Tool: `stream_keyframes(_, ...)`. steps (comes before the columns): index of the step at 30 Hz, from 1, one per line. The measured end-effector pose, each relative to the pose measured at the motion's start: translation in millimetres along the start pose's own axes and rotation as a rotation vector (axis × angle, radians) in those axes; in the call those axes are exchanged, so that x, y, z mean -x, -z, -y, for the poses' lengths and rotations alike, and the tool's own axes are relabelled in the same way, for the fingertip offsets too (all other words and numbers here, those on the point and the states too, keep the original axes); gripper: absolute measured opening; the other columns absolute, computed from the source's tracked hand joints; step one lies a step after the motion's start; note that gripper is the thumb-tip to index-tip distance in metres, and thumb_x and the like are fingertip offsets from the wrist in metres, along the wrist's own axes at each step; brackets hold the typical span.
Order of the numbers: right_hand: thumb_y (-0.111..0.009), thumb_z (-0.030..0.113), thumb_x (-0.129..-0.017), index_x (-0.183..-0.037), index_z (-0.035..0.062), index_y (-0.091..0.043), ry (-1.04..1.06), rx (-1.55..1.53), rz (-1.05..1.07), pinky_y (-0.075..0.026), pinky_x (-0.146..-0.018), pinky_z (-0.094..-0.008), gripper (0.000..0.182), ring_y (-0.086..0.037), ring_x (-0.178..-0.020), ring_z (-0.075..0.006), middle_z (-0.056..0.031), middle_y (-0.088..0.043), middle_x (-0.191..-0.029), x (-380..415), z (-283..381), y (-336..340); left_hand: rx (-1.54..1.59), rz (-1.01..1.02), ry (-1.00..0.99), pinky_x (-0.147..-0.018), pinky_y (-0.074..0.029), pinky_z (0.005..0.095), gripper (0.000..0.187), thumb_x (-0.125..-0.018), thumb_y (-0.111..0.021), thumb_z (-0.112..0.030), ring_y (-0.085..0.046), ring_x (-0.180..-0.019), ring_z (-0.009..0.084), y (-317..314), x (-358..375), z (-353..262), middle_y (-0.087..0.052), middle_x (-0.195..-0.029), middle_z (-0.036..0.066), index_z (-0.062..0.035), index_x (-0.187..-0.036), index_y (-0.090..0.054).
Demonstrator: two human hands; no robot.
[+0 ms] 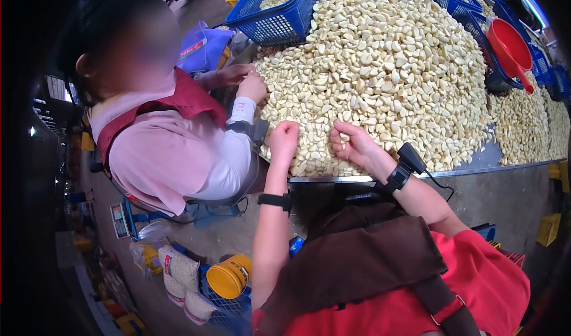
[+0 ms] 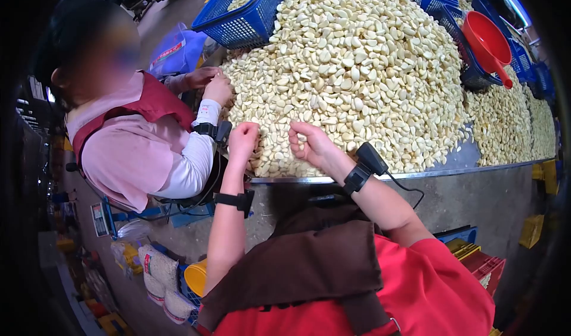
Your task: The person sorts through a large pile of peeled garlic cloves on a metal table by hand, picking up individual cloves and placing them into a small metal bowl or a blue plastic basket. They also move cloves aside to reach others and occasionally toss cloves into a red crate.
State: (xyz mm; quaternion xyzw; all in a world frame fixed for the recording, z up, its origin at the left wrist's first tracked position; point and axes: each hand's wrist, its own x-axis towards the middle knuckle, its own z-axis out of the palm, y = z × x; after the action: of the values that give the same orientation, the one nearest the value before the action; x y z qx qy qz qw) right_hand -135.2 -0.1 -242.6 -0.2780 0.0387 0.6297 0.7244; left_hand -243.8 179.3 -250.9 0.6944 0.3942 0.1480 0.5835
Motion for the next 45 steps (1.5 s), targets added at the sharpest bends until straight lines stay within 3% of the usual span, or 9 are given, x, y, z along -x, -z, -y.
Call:
stream_keyframes(3,-0.05,0.023,-0.094,-0.085,0.0062,-0.053,0.046,0.154,-0.144,-0.042,-0.047,-0.0227,0.019,-0.05,-0.056,-0.0123,-0.0004,-0.052,-0.066,-3.0,7.2,-16.9,-0.67,0.012,-0.232,-0.076,-0.05,0.042,0.033,-0.073,-0.067,-0.028,-0.064,-0.085,0.0354,-22.5,-3.7,-10.8,-0.065,-0.085,0.023,0.0014,-0.087,-0.063)
stream_keyframes(10,-0.051,0.011,-0.092,-0.095,0.0016,-0.058,0.187,0.389,-0.127,-0.037,-0.04,-0.0213,0.013,-0.046,-0.049,-0.0088,0.0002,-0.05,-0.062,3.1,16.9,-30.8,-0.867,-0.029,-0.061,-0.074,-0.049,0.0403,0.015,-0.074,-0.06,-0.014,-0.063,-0.085,0.0339,-57.1,-29.3,8.0,-0.066,-0.086,0.018,-0.007,-0.087,-0.061)
stream_keyframes(14,-0.053,0.014,-0.092,-0.097,0.0018,-0.059,0.247,0.632,-0.234,-0.04,-0.044,-0.0248,0.015,-0.047,-0.049,-0.0098,-0.001,-0.052,-0.06,9.2,17.7,-2.0,-0.343,-0.019,-0.093,-0.06,-0.049,0.0319,0.012,-0.077,-0.056,-0.008,-0.059,-0.064,0.0155,-28.8,-35.8,7.6,-0.061,-0.071,0.007,-0.0056,-0.088,-0.059)
stream_keyframes(16,-0.057,0.02,-0.09,-0.102,0.0031,-0.058,0.884,1.331,-0.283,-0.046,-0.053,-0.0307,0.021,-0.056,-0.055,-0.0143,-0.0027,-0.057,-0.062,7.1,7.2,10.9,0.258,0.178,0.175,-0.055,-0.048,0.0238,0.012,-0.084,-0.055,-0.007,-0.056,-0.058,0.0102,-24.5,5.4,-39.9,-0.06,-0.075,0.005,-0.0065,-0.096,-0.057)
stream_keyframes(17,-0.061,0.032,-0.087,-0.098,0.004,-0.056,0.548,1.325,-0.329,-0.048,-0.06,-0.0381,0.03,-0.063,-0.063,-0.0237,-0.0085,-0.061,-0.067,35.5,18.1,-28.3,0.256,0.183,0.176,-0.055,-0.048,0.0238,0.012,-0.084,-0.055,-0.007,-0.056,-0.058,0.0102,-26.1,23.9,-51.3,-0.06,-0.075,0.005,-0.0065,-0.096,-0.057)
stream_keyframes(20,-0.06,0.04,-0.086,-0.093,0.0041,-0.053,0.378,1.755,-0.237,-0.047,-0.061,-0.042,0.038,-0.063,-0.068,-0.0316,-0.0139,-0.061,-0.07,42.2,23.0,-37.2,0.507,0.392,0.213,-0.055,-0.048,0.0213,0.012,-0.089,-0.055,-0.01,-0.055,-0.058,0.0087,-35.7,60.4,-49.7,-0.06,-0.08,0.004,-0.0061,-0.1,-0.054)
stream_keyframes(24,-0.057,0.044,-0.085,-0.082,0.0056,-0.053,0.441,1.994,-0.141,-0.046,-0.06,-0.045,0.039,-0.061,-0.07,-0.0352,-0.0156,-0.061,-0.07,60.1,21.9,-33.7,0.546,0.41,0.283,-0.055,-0.049,0.023,0.017,-0.09,-0.058,-0.015,-0.056,-0.063,0.0092,-48.4,78.2,-19.1,-0.06,-0.082,0.004,-0.0033,-0.102,-0.053)
stream_keyframes(38,-0.056,0.027,-0.087,-0.073,0.0038,-0.056,0.788,1.777,-0.251,-0.046,-0.057,-0.0391,0.028,-0.058,-0.063,-0.0326,-0.0136,-0.058,-0.067,85.8,11.8,-19.7,0.905,0.55,0.39,-0.072,-0.052,0.0235,0.024,-0.087,-0.062,-0.011,-0.061,-0.08,0.0119,-61.0,97.2,-30.8,-0.062,-0.093,0.006,-0.0018,-0.108,-0.055)
stream_keyframes(45,-0.052,0.021,-0.091,-0.069,0.004,-0.056,0.375,0.536,-0.115,-0.035,-0.047,-0.0207,0.028,-0.046,-0.051,-0.0074,0.0007,-0.053,-0.06,91.4,12.6,-19.0,0.787,0.619,0.109,-0.075,-0.051,0.0255,0.026,-0.083,-0.065,-0.005,-0.06,-0.082,0.0119,-59.8,97.1,-47.3,-0.063,-0.095,0.005,-0.0027,-0.107,-0.058)
